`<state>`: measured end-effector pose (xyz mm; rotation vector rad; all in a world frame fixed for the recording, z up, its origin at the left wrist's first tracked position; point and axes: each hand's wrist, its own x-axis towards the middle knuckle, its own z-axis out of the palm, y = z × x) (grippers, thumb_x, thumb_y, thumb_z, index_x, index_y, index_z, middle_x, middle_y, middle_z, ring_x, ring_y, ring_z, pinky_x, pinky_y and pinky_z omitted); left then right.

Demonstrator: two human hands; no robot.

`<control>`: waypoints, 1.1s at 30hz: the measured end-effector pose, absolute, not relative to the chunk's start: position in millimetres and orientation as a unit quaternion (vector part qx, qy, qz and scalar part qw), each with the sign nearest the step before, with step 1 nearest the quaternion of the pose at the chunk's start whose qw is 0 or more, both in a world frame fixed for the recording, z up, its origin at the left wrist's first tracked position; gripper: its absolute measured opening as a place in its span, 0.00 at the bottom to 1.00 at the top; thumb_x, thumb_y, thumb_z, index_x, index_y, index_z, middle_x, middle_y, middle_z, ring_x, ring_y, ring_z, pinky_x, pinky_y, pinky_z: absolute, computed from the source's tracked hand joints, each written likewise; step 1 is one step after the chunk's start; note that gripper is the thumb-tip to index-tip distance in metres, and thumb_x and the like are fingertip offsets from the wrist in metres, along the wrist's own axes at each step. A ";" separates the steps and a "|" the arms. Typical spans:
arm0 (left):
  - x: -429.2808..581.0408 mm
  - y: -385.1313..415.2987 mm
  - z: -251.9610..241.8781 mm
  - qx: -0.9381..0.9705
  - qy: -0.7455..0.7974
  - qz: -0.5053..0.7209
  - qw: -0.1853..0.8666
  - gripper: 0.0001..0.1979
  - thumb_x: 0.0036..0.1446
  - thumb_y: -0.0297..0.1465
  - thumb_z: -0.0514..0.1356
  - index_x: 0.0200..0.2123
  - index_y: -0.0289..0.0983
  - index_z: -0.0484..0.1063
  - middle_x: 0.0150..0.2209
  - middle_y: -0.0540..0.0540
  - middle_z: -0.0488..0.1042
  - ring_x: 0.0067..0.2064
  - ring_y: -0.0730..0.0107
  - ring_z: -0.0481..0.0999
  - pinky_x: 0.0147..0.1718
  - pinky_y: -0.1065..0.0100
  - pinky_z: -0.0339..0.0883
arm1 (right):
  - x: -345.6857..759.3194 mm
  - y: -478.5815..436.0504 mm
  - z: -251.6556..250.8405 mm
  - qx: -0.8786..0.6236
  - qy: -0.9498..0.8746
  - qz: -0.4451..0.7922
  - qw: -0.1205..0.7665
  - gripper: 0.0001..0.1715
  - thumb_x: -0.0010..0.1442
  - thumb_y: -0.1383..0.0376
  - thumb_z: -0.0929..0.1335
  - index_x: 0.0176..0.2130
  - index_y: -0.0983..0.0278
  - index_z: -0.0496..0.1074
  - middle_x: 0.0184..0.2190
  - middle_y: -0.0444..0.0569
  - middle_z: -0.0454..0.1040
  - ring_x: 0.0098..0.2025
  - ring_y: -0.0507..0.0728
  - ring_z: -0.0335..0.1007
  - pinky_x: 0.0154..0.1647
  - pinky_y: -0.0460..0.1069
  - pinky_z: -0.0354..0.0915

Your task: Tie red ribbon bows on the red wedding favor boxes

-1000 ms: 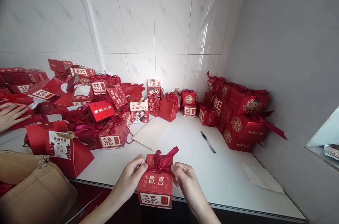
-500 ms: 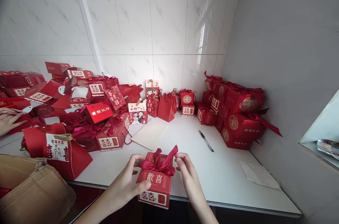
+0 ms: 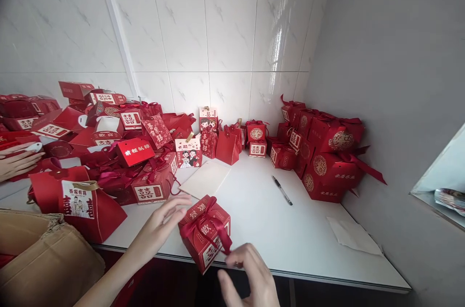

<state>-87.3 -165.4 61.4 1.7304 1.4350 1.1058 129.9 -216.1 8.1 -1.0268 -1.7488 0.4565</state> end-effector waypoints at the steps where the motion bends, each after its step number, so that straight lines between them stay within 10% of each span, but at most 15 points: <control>1: -84.6 -168.5 62.9 0.673 0.532 0.400 0.323 0.14 0.57 0.39 0.52 0.41 0.40 0.72 0.51 0.43 0.69 0.57 0.58 0.64 0.57 0.57 0.54 | 128.5 -213.8 9.9 -0.393 -0.754 0.105 0.515 0.09 0.57 0.58 0.66 0.33 0.61 0.69 0.29 0.50 0.71 0.30 0.56 0.70 0.28 0.47 0.68; 6: -81.3 -168.6 59.5 0.736 0.466 0.328 0.365 0.19 0.58 0.39 0.54 0.53 0.45 0.66 0.61 0.47 0.58 0.63 0.61 0.55 0.61 0.58 0.48 | 119.4 -197.0 24.1 -0.306 -0.832 -0.177 0.427 0.18 0.60 0.67 0.63 0.50 0.59 0.67 0.53 0.61 0.64 0.56 0.66 0.61 0.42 0.57 0.69; 16: -85.0 -151.6 63.8 0.762 0.443 0.320 0.348 0.17 0.57 0.29 0.53 0.49 0.44 0.71 0.61 0.47 0.59 0.62 0.60 0.56 0.61 0.55 0.48 | 122.2 -202.0 26.6 -0.322 -0.831 -0.084 0.445 0.10 0.59 0.75 0.61 0.35 0.64 0.68 0.24 0.45 0.70 0.24 0.51 0.61 0.31 0.49 0.60; 24: -79.0 -151.8 57.4 0.784 0.460 0.327 0.257 0.20 0.52 0.23 0.52 0.46 0.44 0.72 0.56 0.47 0.64 0.59 0.61 0.62 0.59 0.58 0.54 | 110.0 -200.4 11.7 -0.362 -0.821 -0.192 0.397 0.24 0.61 0.74 0.55 0.51 0.57 0.66 0.40 0.56 0.70 0.35 0.58 0.67 0.32 0.51 0.65; 33: -79.9 -154.5 56.5 0.837 0.468 0.262 0.110 0.20 0.56 0.24 0.50 0.48 0.44 0.72 0.56 0.48 0.66 0.61 0.54 0.57 0.57 0.49 0.55 | 110.8 -188.1 28.4 -0.222 -0.850 -0.175 0.445 0.15 0.65 0.72 0.58 0.37 0.67 0.72 0.40 0.51 0.75 0.49 0.56 0.67 0.53 0.52 0.61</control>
